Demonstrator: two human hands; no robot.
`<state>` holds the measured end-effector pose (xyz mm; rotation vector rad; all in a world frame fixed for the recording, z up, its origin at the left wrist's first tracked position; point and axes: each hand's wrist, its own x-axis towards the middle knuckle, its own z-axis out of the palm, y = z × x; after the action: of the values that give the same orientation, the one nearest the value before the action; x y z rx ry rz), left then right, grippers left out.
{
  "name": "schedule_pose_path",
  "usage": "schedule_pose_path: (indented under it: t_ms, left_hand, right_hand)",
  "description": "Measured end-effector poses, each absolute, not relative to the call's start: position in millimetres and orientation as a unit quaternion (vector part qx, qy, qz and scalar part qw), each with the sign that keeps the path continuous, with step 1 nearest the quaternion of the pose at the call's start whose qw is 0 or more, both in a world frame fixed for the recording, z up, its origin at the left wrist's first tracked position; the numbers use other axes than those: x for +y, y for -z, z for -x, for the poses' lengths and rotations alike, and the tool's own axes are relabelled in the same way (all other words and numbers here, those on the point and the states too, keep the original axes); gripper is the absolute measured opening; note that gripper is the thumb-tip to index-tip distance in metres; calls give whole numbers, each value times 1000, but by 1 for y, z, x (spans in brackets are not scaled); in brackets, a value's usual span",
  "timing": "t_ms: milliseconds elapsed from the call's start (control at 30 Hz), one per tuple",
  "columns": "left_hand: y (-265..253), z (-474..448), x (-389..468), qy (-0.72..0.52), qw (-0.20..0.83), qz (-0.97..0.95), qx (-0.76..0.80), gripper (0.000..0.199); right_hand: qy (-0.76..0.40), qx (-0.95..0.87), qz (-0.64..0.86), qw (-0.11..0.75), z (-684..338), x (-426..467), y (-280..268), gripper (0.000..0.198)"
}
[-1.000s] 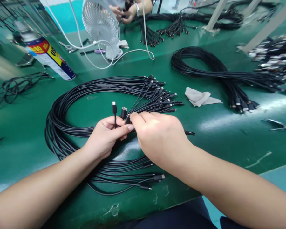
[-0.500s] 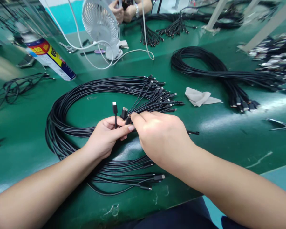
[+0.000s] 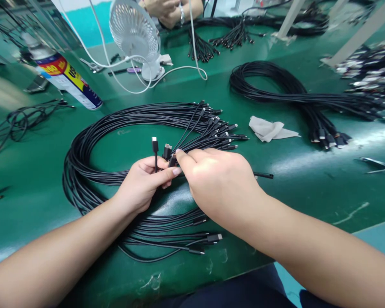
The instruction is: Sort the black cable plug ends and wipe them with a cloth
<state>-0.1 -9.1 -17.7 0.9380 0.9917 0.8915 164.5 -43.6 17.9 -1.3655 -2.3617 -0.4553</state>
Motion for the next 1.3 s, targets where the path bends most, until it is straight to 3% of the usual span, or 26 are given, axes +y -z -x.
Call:
schedule_pose_path:
  t_ms: [267,633,1300]
  left_hand:
    - [20,3,-6,-388,694,-410,447,28]
    - [19,3,-7,-377,703,-418,434,27]
    - [17,3,-8,-383,705,-415,429,26]
  right_hand:
    - [137,-829,504,200,-165,-42,-17,31]
    - [-255,-747,530,308,-170,-21,-21,12]
    - [-225,-757,526,318,-167,-24,-26,13]
